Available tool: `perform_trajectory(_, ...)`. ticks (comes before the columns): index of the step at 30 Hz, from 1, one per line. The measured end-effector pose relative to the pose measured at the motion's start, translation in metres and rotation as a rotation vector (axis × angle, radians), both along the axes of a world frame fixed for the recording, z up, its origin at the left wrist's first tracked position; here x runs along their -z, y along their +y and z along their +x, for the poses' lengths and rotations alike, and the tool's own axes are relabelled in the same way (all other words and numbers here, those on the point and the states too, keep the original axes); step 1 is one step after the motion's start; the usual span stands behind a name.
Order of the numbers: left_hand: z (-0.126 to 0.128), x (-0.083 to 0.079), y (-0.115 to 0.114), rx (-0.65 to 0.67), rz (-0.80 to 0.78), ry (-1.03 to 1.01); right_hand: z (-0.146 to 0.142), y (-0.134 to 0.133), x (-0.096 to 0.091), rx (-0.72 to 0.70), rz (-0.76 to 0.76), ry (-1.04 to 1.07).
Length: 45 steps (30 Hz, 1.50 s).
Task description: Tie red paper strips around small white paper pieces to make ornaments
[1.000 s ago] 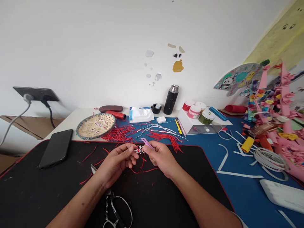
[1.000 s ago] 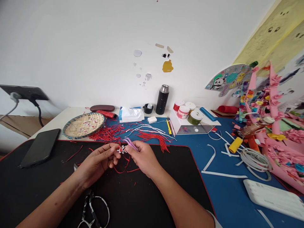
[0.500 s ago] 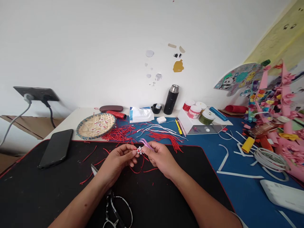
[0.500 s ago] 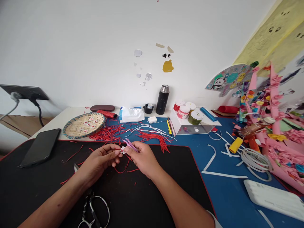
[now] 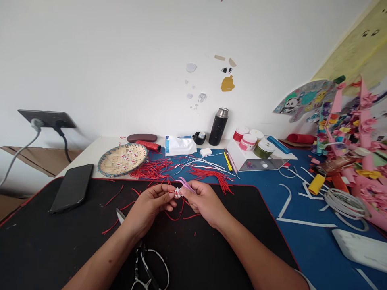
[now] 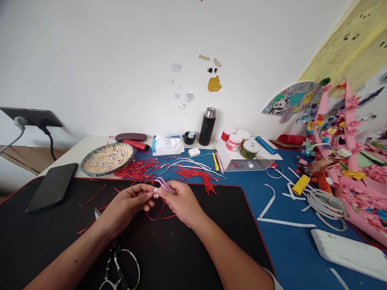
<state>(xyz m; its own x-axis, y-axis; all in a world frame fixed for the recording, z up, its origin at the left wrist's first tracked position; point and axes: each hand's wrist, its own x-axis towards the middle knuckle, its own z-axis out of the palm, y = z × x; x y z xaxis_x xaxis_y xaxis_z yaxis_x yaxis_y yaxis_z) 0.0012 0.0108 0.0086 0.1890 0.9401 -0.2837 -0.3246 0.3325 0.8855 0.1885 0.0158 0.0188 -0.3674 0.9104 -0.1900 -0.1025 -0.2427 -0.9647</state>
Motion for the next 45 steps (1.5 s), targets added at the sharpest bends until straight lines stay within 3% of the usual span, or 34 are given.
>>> perform_trajectory(22, -0.0004, -0.0011, -0.0008, -0.029, 0.152, 0.187, -0.0011, -0.0006, -0.0013, -0.005, -0.018, 0.003)
perform_trajectory(34, -0.0012, -0.0028, -0.0023, -0.124, 0.192, 0.144, -0.0011, -0.0008, -0.0036, 0.011, -0.017, 0.012)
perform_trajectory(41, -0.0011, -0.0032, -0.0015, -0.026, 0.09, -0.014, 0.0002, -0.001, -0.0049, 0.002, -0.038, 0.031)
perform_trajectory(45, -0.0019, -0.0032, -0.0015, 0.019, 0.079, 0.015, 0.0004, -0.0015, -0.0054, -0.017, -0.032, 0.044)
